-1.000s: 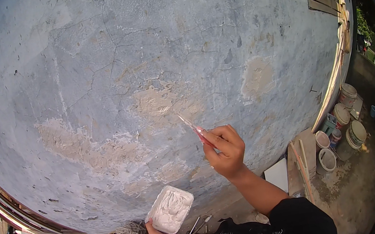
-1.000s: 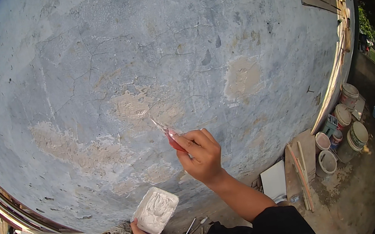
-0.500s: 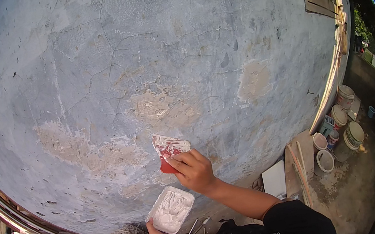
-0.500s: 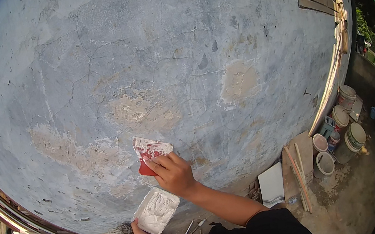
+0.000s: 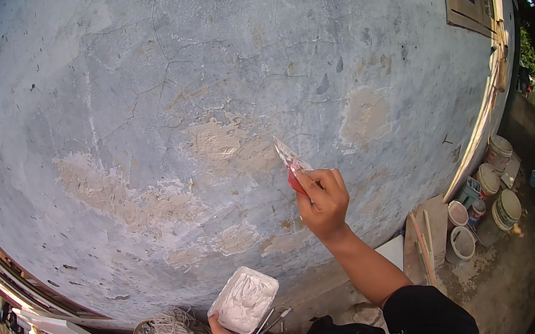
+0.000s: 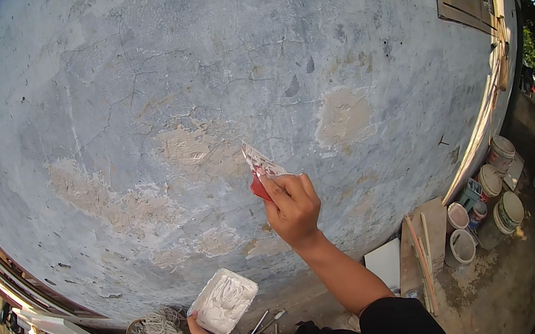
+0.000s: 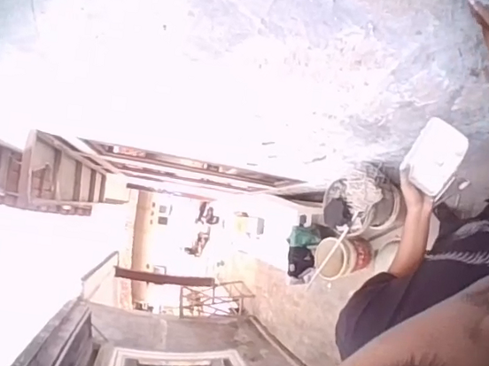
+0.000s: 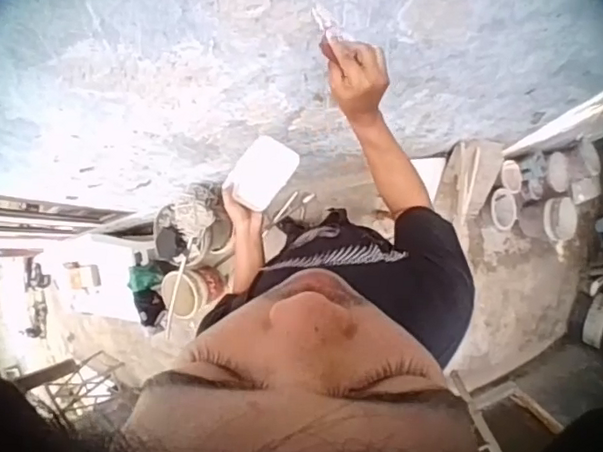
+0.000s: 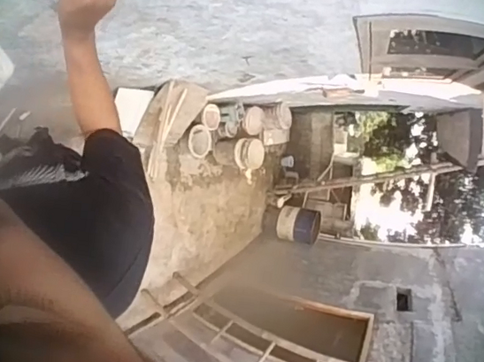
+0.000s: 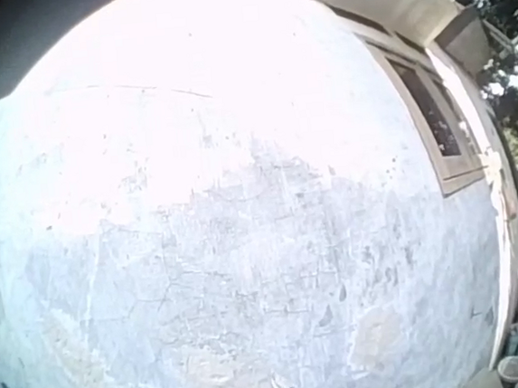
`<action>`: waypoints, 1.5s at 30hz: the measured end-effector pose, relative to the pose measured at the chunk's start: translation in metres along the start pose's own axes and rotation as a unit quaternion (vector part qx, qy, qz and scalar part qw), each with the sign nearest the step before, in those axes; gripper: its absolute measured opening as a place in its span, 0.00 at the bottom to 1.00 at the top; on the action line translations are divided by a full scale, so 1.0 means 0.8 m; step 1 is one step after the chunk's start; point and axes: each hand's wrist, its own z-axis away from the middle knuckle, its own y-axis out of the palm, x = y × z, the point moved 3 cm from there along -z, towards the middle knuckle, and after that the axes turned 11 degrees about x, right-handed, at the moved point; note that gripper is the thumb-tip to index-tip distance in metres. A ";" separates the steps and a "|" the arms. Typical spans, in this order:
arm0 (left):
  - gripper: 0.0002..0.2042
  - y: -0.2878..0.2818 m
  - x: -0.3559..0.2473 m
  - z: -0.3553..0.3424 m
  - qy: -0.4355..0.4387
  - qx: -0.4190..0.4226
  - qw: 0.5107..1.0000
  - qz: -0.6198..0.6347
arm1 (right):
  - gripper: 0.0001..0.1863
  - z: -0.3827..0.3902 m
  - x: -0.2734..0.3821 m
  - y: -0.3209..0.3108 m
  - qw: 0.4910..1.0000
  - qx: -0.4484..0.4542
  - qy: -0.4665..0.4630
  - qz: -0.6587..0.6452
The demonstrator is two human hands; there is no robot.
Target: Applying white plaster or putty to a concrete wall using a putty knife.
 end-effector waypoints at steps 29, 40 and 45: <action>0.32 0.009 -0.018 -0.027 -0.024 0.006 1.000 -0.009 | 0.18 0.028 0.027 -0.002 0.964 0.128 0.065 -0.222; 0.31 0.005 -0.016 -0.025 -0.018 0.001 1.000 -0.007 | 0.19 0.005 -0.017 -0.010 0.998 -0.035 0.059 0.003; 0.31 0.006 -0.006 -0.024 -0.017 0.008 1.000 -0.011 | 0.19 0.050 0.014 0.015 0.995 0.056 0.037 -0.067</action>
